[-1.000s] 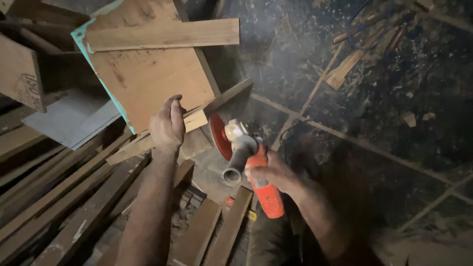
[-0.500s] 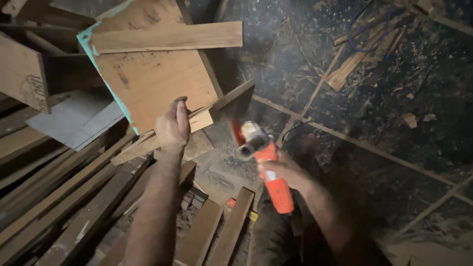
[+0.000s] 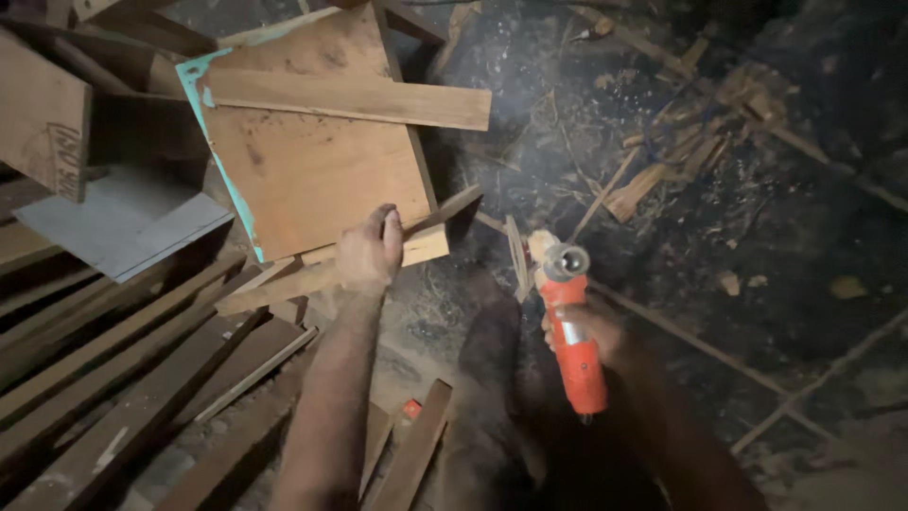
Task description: The person uses an angle grinder with a sanding disc to smooth the edges of small wooden planks. They hold the wood with one hand and operate the tool with the other, repeatedly sanding different pieces and occasionally inspecting the finished edges.
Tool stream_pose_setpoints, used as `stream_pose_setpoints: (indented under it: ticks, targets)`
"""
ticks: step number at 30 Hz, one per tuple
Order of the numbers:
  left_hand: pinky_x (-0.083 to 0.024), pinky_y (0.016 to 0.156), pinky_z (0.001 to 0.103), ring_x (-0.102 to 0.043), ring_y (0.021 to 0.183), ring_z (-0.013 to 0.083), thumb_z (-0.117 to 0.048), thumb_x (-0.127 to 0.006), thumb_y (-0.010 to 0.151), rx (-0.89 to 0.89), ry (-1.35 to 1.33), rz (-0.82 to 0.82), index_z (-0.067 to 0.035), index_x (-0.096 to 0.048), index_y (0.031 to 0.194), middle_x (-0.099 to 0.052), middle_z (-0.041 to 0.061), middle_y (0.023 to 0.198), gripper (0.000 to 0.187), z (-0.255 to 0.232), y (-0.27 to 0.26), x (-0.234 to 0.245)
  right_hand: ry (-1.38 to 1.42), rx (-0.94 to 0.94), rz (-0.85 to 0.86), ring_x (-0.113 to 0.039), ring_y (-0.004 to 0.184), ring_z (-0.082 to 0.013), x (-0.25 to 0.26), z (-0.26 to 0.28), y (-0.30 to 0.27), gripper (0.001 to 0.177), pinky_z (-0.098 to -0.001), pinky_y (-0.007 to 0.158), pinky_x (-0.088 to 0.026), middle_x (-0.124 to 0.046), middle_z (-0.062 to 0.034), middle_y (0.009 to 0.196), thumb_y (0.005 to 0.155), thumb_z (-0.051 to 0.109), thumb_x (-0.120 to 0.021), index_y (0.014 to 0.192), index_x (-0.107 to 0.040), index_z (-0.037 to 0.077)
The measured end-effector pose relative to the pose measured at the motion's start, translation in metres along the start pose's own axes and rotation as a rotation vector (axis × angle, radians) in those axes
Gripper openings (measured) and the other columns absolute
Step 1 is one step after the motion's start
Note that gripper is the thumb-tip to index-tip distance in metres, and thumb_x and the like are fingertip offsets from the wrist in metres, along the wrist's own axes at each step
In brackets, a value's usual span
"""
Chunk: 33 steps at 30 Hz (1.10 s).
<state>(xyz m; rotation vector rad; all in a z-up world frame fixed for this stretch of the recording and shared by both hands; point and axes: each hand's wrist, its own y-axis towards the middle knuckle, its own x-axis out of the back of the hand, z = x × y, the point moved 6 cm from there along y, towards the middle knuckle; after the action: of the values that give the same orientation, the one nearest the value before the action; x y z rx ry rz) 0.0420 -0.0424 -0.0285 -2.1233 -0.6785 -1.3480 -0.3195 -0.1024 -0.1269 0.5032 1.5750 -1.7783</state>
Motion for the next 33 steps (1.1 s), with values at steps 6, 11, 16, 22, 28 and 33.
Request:
stream_pose_setpoints:
  ticks: [6, 11, 16, 22, 28, 33]
  targets:
    - [-0.056, 0.081, 0.052, -0.072, 0.082, 0.0407, -0.038, -0.054, 0.099, 0.034, -0.012, 0.006, -0.016, -0.078, 0.110, -0.075, 0.021, 0.087, 0.035, -0.003, 0.002, 0.000, -0.195, 0.099, -0.163, -0.069, 0.078, -0.0270, 0.011, 0.041, 0.015, 0.038, -0.0427, 0.068, -0.058, -0.069, -0.0131, 0.092, 0.086, 0.015, -0.072, 0.119, -0.062, -0.002]
    - [-0.054, 0.079, 0.053, -0.071, 0.084, 0.0400, -0.040, -0.055, 0.096, 0.037, -0.012, 0.081, -0.016, -0.078, 0.104, -0.074, 0.019, 0.085, 0.034, -0.007, 0.002, 0.003, 0.036, -0.018, -0.157, -0.071, 0.081, -0.0293, -0.005, 0.071, 0.022, 0.042, -0.0431, 0.071, -0.060, -0.069, -0.0133, 0.098, 0.085, 0.016, -0.068, 0.123, -0.058, 0.001]
    - [-0.053, 0.084, 0.051, -0.071, 0.092, 0.0355, -0.040, -0.056, 0.096, 0.038, -0.022, 0.104, -0.015, -0.076, 0.105, -0.076, 0.013, 0.095, 0.033, -0.009, 0.004, -0.001, 0.019, 0.115, -0.117, -0.070, 0.082, -0.0259, -0.032, 0.130, 0.038, 0.044, -0.0432, 0.071, -0.059, -0.068, -0.0125, 0.097, 0.086, 0.015, -0.069, 0.127, -0.058, 0.001]
    - [-0.052, 0.085, 0.049, -0.071, 0.094, 0.0341, -0.041, -0.057, 0.093, 0.057, -0.058, 0.135, -0.015, -0.073, 0.115, -0.076, 0.013, 0.100, 0.037, -0.006, 0.001, 0.001, -0.122, 0.056, -0.041, -0.072, 0.083, -0.0264, -0.049, 0.195, 0.086, 0.040, -0.0430, 0.074, -0.061, -0.070, -0.0132, 0.097, 0.087, 0.022, -0.070, 0.119, -0.060, 0.002]
    - [-0.054, 0.094, 0.048, -0.070, 0.105, 0.0377, -0.045, -0.056, 0.094, 0.244, -0.375, 0.287, -0.010, -0.060, 0.133, -0.072, 0.021, 0.113, 0.053, 0.021, 0.017, -0.019, -0.169, 0.079, -0.022, -0.073, 0.078, -0.0275, -0.079, 0.240, 0.141, 0.040, -0.0437, 0.073, -0.062, -0.072, -0.0138, 0.091, 0.086, 0.024, -0.071, 0.115, -0.061, -0.001]
    - [-0.044, 0.098, 0.058, -0.052, 0.120, 0.0574, -0.039, -0.065, 0.095, -0.037, 0.107, 0.005, -0.005, -0.036, 0.158, -0.046, 0.040, 0.145, 0.077, 0.017, 0.147, 0.011, -0.087, 0.132, 0.081, -0.071, 0.074, -0.0262, -0.113, 0.268, 0.172, 0.037, -0.0423, 0.066, -0.061, -0.069, -0.0130, 0.088, 0.087, 0.020, -0.072, 0.117, -0.061, 0.003]
